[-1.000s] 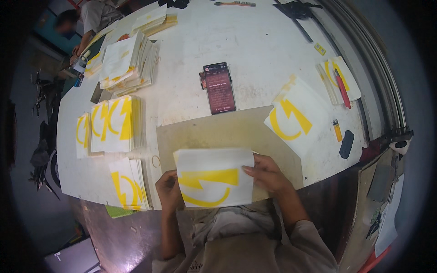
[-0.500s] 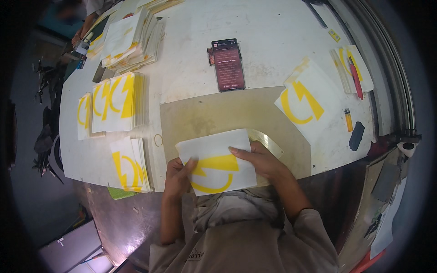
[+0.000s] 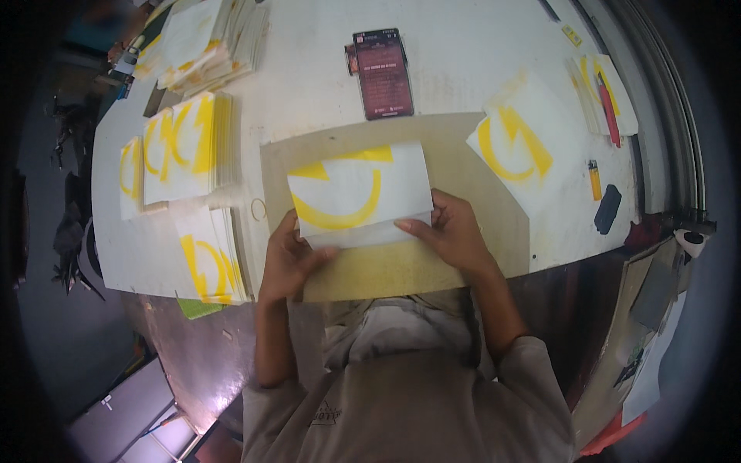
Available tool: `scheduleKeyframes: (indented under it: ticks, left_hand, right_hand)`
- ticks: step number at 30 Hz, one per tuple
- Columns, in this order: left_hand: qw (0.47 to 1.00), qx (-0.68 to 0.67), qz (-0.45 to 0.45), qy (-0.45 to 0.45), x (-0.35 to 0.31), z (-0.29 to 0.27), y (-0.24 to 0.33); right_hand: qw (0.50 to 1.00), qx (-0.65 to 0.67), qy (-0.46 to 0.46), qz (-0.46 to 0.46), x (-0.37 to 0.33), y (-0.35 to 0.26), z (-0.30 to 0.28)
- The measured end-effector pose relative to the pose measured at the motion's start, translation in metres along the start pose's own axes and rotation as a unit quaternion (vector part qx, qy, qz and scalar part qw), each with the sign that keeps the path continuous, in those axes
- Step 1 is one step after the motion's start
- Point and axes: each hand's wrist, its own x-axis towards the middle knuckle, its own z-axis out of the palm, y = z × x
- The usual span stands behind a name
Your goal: The person repeatedly places a yellow graphic sticker onto a white sheet, smooths it with hands and a plastic card, and stacks the finished sheets. The process is repeated for multiple sheets in a continuous loop.
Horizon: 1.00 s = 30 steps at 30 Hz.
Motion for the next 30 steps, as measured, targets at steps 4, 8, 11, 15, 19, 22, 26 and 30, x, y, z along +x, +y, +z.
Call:
scheduleKeyframes:
  ticks: [4,8,11,15,19,22,26,30]
  left_hand:
    - [0.975,0.087,0.03,0.201,-0.006,0.02,-0.011]
    - [0.752,0.483,0.348,0.283,-0.021,0.03,-0.039]
    - [0.728,0.588,0.311,0.167,-0.021,0.055,-0.026]
    - [0.747,0.581,0.292,0.137,-0.019,0.052,-0.045]
    - [0.756,0.565,0.303,0.127,-0.025,0.051,-0.051]
    - [0.766,0.558,0.295,0.12,-0.03,0.053,-0.055]
    - [0.779,0.587,0.211,0.059,-0.057,0.04,-0.06]
    - [0.76,0.631,0.153,0.031,-0.068,0.045,-0.062]
  right_hand:
    - [0.995,-0.092,0.028,0.003,0.007,0.008,0.0]
    - [0.996,-0.081,0.032,0.022,0.008,0.001,0.007]
    - [0.995,-0.073,0.036,0.052,0.006,-0.012,0.015]
    - [0.93,-0.315,0.145,-0.126,-0.016,-0.025,0.03]
    - [0.831,-0.443,0.114,-0.316,-0.058,0.006,0.033]
    - [0.785,-0.541,0.024,-0.302,-0.058,0.014,0.042]
    - [0.767,-0.581,0.002,-0.273,-0.072,0.036,0.029]
    - [0.765,-0.601,-0.015,-0.23,-0.077,0.035,0.054]
